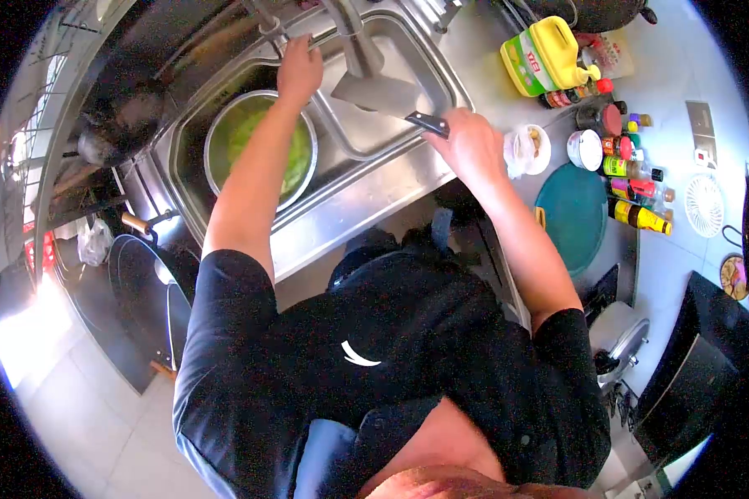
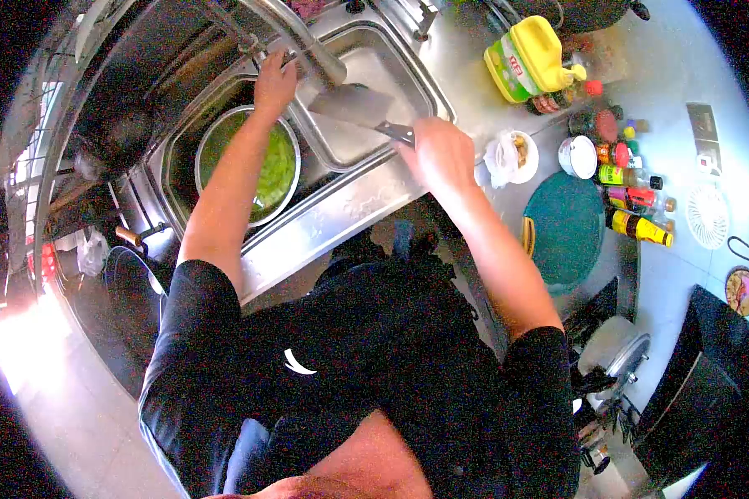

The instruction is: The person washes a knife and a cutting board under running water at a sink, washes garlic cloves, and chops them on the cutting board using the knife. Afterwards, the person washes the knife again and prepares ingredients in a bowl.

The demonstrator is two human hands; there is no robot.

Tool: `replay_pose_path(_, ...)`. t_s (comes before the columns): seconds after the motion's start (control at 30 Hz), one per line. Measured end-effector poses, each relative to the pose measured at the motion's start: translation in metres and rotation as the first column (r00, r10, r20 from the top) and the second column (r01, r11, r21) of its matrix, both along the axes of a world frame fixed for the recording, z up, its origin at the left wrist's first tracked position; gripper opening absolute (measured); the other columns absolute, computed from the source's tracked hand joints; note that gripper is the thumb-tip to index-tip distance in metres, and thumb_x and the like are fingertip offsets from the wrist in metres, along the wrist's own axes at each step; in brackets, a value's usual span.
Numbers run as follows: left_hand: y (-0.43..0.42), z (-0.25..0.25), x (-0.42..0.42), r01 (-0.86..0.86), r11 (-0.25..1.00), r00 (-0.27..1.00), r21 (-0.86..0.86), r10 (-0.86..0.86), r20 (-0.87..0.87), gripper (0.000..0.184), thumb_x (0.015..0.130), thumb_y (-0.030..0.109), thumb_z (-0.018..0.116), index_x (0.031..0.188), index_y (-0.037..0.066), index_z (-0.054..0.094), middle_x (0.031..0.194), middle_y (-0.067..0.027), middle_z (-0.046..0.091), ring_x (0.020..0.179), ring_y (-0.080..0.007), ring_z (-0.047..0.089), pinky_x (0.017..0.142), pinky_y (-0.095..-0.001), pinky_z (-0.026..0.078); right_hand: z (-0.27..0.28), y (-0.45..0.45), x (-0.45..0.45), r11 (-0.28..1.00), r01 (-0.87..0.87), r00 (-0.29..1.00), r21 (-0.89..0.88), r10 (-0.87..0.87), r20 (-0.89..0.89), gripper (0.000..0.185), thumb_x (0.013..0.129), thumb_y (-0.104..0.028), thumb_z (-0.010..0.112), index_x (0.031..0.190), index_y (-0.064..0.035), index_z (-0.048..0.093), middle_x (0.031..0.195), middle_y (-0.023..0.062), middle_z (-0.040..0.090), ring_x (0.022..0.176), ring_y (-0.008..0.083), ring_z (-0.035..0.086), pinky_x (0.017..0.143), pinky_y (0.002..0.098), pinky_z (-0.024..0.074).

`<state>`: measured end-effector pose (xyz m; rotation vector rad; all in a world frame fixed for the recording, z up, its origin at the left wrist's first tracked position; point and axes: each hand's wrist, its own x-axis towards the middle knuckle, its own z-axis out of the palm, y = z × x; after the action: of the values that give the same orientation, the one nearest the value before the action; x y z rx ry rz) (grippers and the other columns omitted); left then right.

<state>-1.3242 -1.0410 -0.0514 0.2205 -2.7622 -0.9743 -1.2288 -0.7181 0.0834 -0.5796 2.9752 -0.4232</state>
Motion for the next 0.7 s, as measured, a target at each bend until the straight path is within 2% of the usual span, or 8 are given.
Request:
replay_pose_path(0.13,0.006,-0.003,0.02,0.008,1.0,1.0,-0.029,-0.008,-0.011,0.05,0.097,0.022,0.05,0.139,-0.006,0.048,0.144,-0.0232,0.048,0.133,-0.0386,0.046,0.113,-0.0422,0.036,-0.006,-0.008,-0.007,1.0,0.001,1.0,-0.001,-0.001,0.022,0.032,0.082,-0.037,0.075,0.087,-0.0066,0.065,0.088,0.0159,0.067,0.085,0.0388,0.066,0.069,0.0499,0.0512)
replay_pose_path(0.2,0.017,-0.003,0.031,-0.05,0.998,0.973,0.026,0.055,-0.224,0.048,0.098,0.021,0.048,0.138,-0.005,0.049,0.146,-0.0233,0.046,0.134,-0.0397,0.044,0.114,-0.0445,0.034,-0.004,-0.01,-0.01,0.999,0.009,0.998,0.053,-0.013,0.067,0.033,0.083,-0.041,0.072,0.089,-0.0083,0.067,0.088,0.0163,0.068,0.084,0.0397,0.066,0.069,0.0499,0.0512)
replay_pose_path(0.33,0.071,0.011,0.083,0.014,0.999,0.944,0.046,0.002,-0.33,0.048,0.097,0.019,0.048,0.139,-0.005,0.048,0.146,-0.0252,0.045,0.136,-0.0422,0.042,0.115,-0.0485,0.031,-0.044,-0.006,-0.024,0.998,0.028,0.986,0.048,-0.035,0.161,0.04,0.086,-0.047,0.068,0.091,-0.0069,0.067,0.081,0.015,0.067,0.076,0.0355,0.068,0.067,0.0474,0.0517)
replay_pose_path(0.4,0.097,-0.002,0.104,0.139,0.99,0.94,-0.023,-0.14,-0.311,0.052,0.097,0.02,0.05,0.142,-0.005,0.045,0.147,-0.0268,0.043,0.138,-0.0441,0.038,0.116,-0.0516,0.027,-0.075,-0.003,-0.035,0.929,0.338,0.764,-0.153,-0.176,0.621,0.05,0.091,-0.055,0.063,0.091,-0.0056,0.066,0.068,0.0042,0.058,0.057,0.0214,0.059,0.055,0.0376,0.0472)
replay_pose_path(0.43,0.109,0.002,0.111,0.197,0.98,0.942,0.008,-0.187,-0.278,0.054,0.096,0.022,0.05,0.143,-0.005,0.043,0.148,-0.0271,0.042,0.14,-0.0438,0.036,0.117,-0.0514,0.026,-0.072,-0.006,-0.036,0.931,0.332,0.766,-0.152,-0.172,0.619,0.05,0.091,-0.055,0.063,0.091,-0.0056,0.066,0.068,0.0042,0.058,0.057,0.0214,0.059,0.055,0.0376,0.0472)
replay_pose_path(0.5,0.126,0.009,0.115,0.293,0.955,0.934,0.041,-0.277,-0.227,0.059,0.097,0.028,0.051,0.145,-0.004,0.039,0.152,-0.0265,0.037,0.144,-0.0418,0.031,0.119,-0.051,0.022,-0.068,-0.012,-0.034,0.604,0.775,0.249,-0.188,-0.017,0.968,0.054,0.095,-0.058,0.056,0.095,-0.0046,0.061,0.063,0.0008,0.048,0.048,0.0134,0.047,0.042,0.0297,0.0344)
replay_pose_path(0.6,0.132,0.003,0.115,0.395,0.918,0.898,0.044,-0.376,-0.229,0.062,0.097,0.033,0.049,0.146,-0.003,0.039,0.153,-0.025,0.036,0.144,-0.0406,0.031,0.119,-0.0526,0.022,-0.069,-0.017,-0.025,0.403,0.889,0.165,-0.217,0.159,0.973,0.05,0.097,-0.059,0.053,0.095,-0.0091,0.058,0.064,-0.0069,0.037,0.048,0.0043,0.03,0.041,0.0218,0.0207)
replay_pose_path(0.7,0.12,-0.006,0.112,0.403,0.914,0.902,-0.037,-0.404,-0.15,0.062,0.099,0.036,0.047,0.147,-0.002,0.038,0.155,-0.0215,0.034,0.143,-0.0395,0.033,0.118,-0.0554,0.022,-0.068,-0.016,-0.025,0.339,0.928,0.08,-0.152,0.217,0.973,0.049,0.098,-0.058,0.052,0.093,-0.0092,0.057,0.063,-0.0067,0.037,0.047,0.0046,0.029,0.04,0.0223,0.0197)
